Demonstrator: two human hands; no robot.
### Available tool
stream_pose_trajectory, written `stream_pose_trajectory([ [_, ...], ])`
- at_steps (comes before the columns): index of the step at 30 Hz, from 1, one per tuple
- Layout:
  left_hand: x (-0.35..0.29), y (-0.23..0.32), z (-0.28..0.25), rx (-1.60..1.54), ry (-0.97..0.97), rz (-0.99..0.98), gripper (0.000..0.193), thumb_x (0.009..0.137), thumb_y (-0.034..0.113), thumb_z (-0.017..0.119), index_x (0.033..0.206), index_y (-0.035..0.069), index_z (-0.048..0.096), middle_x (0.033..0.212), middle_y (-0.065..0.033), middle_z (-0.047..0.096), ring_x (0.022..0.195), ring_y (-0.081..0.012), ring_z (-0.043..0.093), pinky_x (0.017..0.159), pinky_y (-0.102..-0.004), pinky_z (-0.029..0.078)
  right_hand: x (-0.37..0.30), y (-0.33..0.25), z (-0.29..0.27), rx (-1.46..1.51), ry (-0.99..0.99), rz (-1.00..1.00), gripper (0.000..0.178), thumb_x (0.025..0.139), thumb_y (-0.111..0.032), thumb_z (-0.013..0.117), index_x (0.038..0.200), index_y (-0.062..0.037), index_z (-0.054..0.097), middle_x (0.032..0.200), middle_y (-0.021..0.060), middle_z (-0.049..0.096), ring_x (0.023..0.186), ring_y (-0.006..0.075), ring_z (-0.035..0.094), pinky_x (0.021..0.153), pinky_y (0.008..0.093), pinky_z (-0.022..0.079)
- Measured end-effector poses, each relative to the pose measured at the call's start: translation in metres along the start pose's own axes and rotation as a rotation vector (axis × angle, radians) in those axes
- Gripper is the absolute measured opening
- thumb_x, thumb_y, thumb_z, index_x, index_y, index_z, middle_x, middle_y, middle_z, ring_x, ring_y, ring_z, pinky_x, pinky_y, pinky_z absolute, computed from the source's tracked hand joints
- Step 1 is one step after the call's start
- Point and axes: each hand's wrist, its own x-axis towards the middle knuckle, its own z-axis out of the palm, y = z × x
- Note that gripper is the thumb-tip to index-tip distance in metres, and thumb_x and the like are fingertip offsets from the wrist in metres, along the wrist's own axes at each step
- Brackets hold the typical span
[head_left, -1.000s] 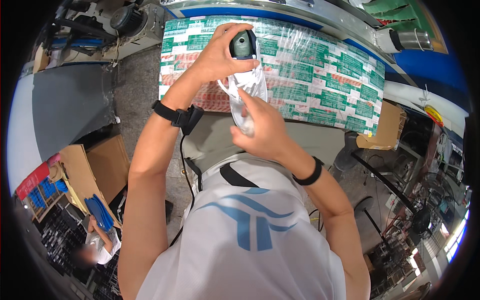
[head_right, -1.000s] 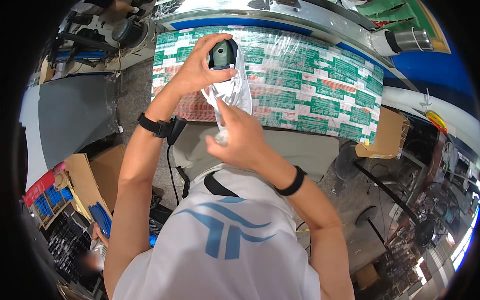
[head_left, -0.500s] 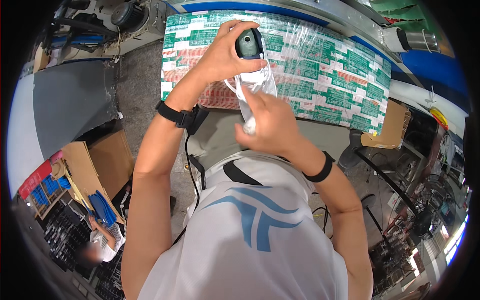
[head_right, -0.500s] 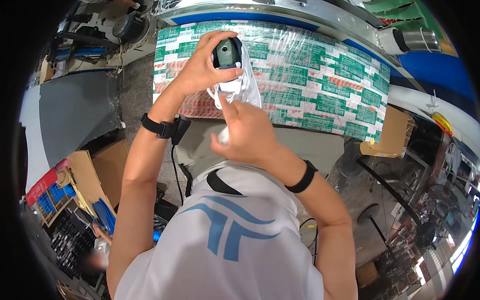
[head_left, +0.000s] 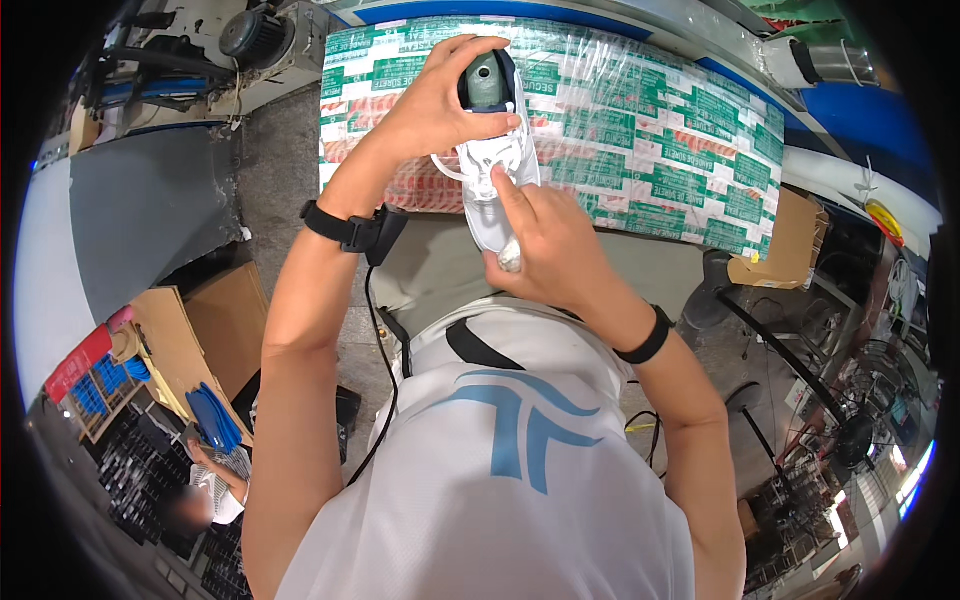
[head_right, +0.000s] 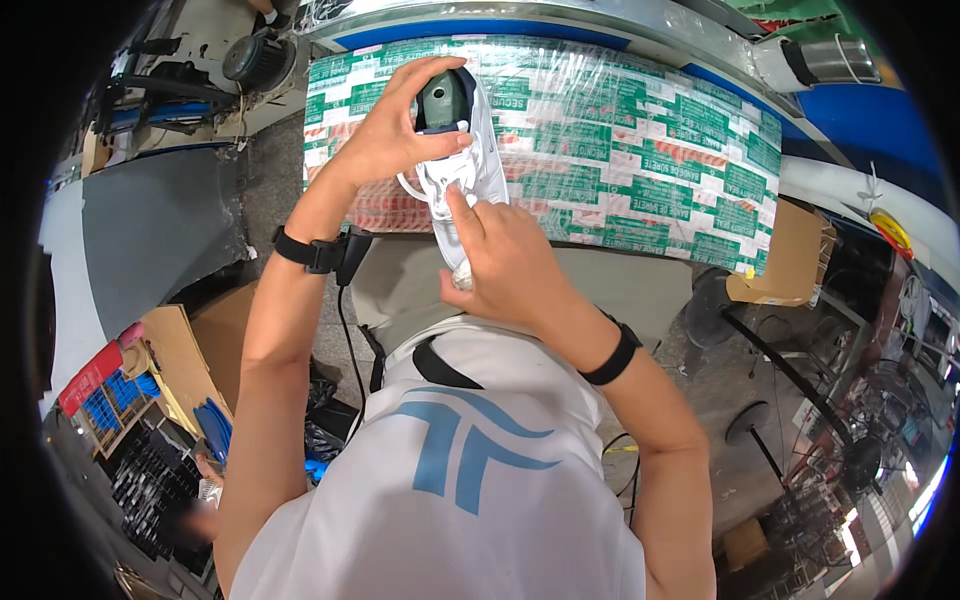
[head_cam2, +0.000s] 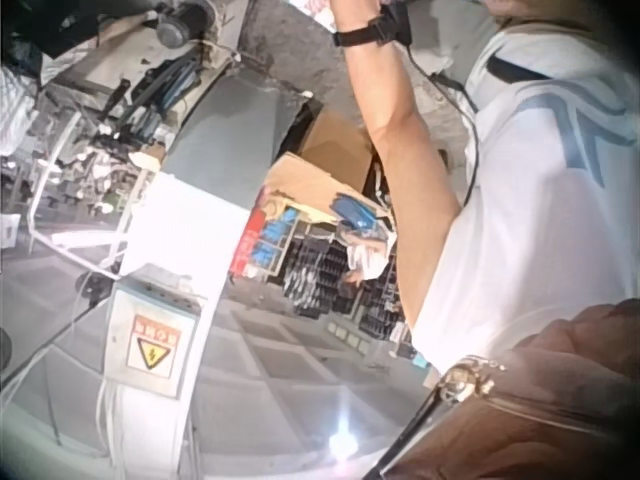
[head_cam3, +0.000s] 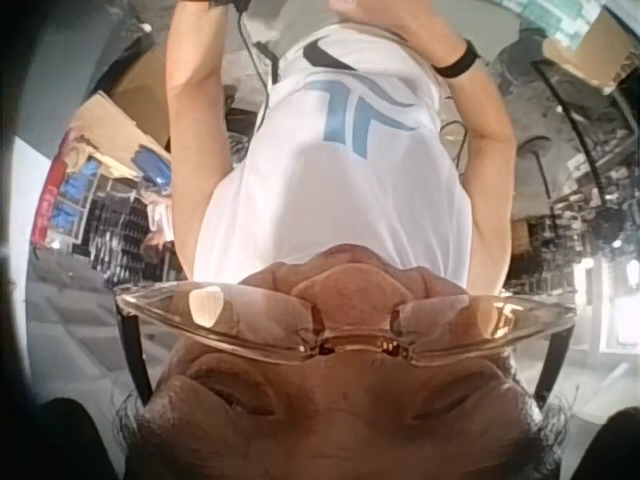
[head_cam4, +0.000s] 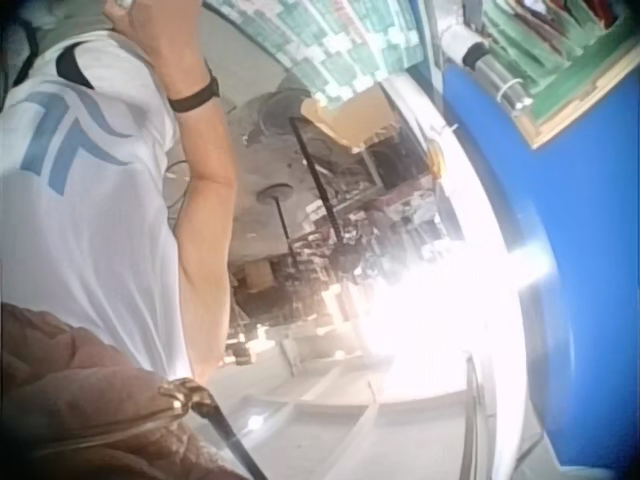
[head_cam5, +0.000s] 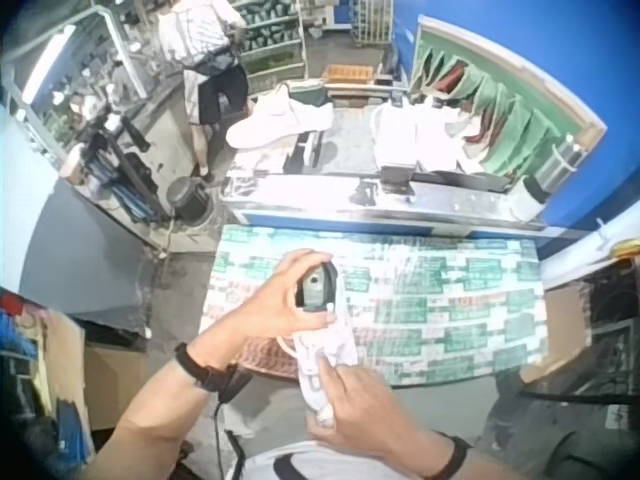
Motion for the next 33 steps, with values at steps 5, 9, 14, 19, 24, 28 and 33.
stream_pose_trajectory([
  [5, -0.003, -0.002, 0.004, 0.02, 0.019, -0.018, 0.091, 0.084, 0.032, 0.098, 0.164, 0.021, 0.057, 0.167, -0.0166, 0.047, 0.159, -0.0389, 0.046, 0.131, -0.0517, 0.041, 0.003, -0.005, 0.015, 0.028, 0.112, -0.053, 0.09, 0.079, -0.027, 0.09, 0.153, 0.0129, 0.057, 0.108, 0.0189, 0.067, 0.095, 0.036, 0.068, 0.084, 0.0479, 0.056],
  [9, -0.001, -0.007, -0.004, -0.003, 0.005, 0.003, 0.091, 0.083, 0.031, 0.098, 0.164, 0.02, 0.058, 0.167, -0.0168, 0.047, 0.159, -0.0382, 0.046, 0.131, -0.0516, 0.042, -0.015, -0.018, -0.005, 0.304, -0.012, 0.147, 0.09, 0.079, -0.026, 0.089, 0.154, 0.0121, 0.056, 0.11, 0.0197, 0.07, 0.094, 0.0374, 0.07, 0.083, 0.0485, 0.057],
  [14, -0.001, -0.005, -0.002, 0.007, -0.009, 0.025, 0.091, 0.083, 0.029, 0.098, 0.164, 0.02, 0.058, 0.167, -0.0156, 0.048, 0.159, -0.0374, 0.047, 0.131, -0.0505, 0.041, -0.025, -0.01, -0.025, 0.37, -0.081, 0.209, 0.091, 0.08, -0.027, 0.088, 0.157, 0.0091, 0.055, 0.107, 0.0177, 0.069, 0.095, 0.0363, 0.069, 0.083, 0.0482, 0.056],
  [19, -0.002, 0.002, 0.005, 0.017, 0.011, -0.032, 0.092, 0.082, 0.028, 0.098, 0.165, 0.022, 0.058, 0.17, -0.0162, 0.046, 0.16, -0.0383, 0.045, 0.132, -0.0505, 0.04, -0.009, 0.009, -0.007, -0.076, 0.022, 0.039, 0.096, 0.079, -0.029, 0.089, 0.159, 0.0103, 0.053, 0.101, 0.0158, 0.063, 0.091, 0.0338, 0.065, 0.081, 0.0475, 0.053],
  [24, -0.004, -0.001, 0.0, -0.01, 0.009, -0.076, 0.092, 0.082, 0.026, 0.097, 0.166, 0.022, 0.058, 0.17, -0.0152, 0.047, 0.161, -0.0359, 0.045, 0.131, -0.0489, 0.043, -0.02, 0.002, -0.016, -0.084, -0.043, 0.077, 0.097, 0.08, -0.027, 0.089, 0.161, 0.0096, 0.05, 0.105, 0.0162, 0.064, 0.094, 0.0351, 0.065, 0.084, 0.048, 0.054],
  [28, 0.002, -0.01, -0.009, -0.042, -0.015, -0.014, 0.092, 0.082, 0.024, 0.098, 0.165, 0.021, 0.059, 0.169, -0.0151, 0.048, 0.16, -0.0358, 0.046, 0.128, -0.0479, 0.046, -0.028, -0.021, -0.018, -0.045, -0.083, 0.136, 0.101, 0.081, -0.03, 0.089, 0.162, 0.0109, 0.046, 0.103, 0.0172, 0.064, 0.093, 0.0355, 0.065, 0.084, 0.0483, 0.054],
  [33, -0.016, -0.011, -0.037, -0.441, -0.06, -0.175, 0.111, 0.083, 0.019, 0.097, 0.178, 0.018, 0.04, 0.173, -0.0188, 0.044, 0.157, -0.0336, 0.05, 0.128, -0.0446, 0.045, -0.017, -0.005, -0.005, 0.249, 0.119, 0.241, 0.094, 0.085, -0.029, 0.087, 0.162, 0.0067, 0.047, 0.113, 0.0214, 0.069, 0.102, 0.04, 0.068, 0.09, 0.0502, 0.056],
])
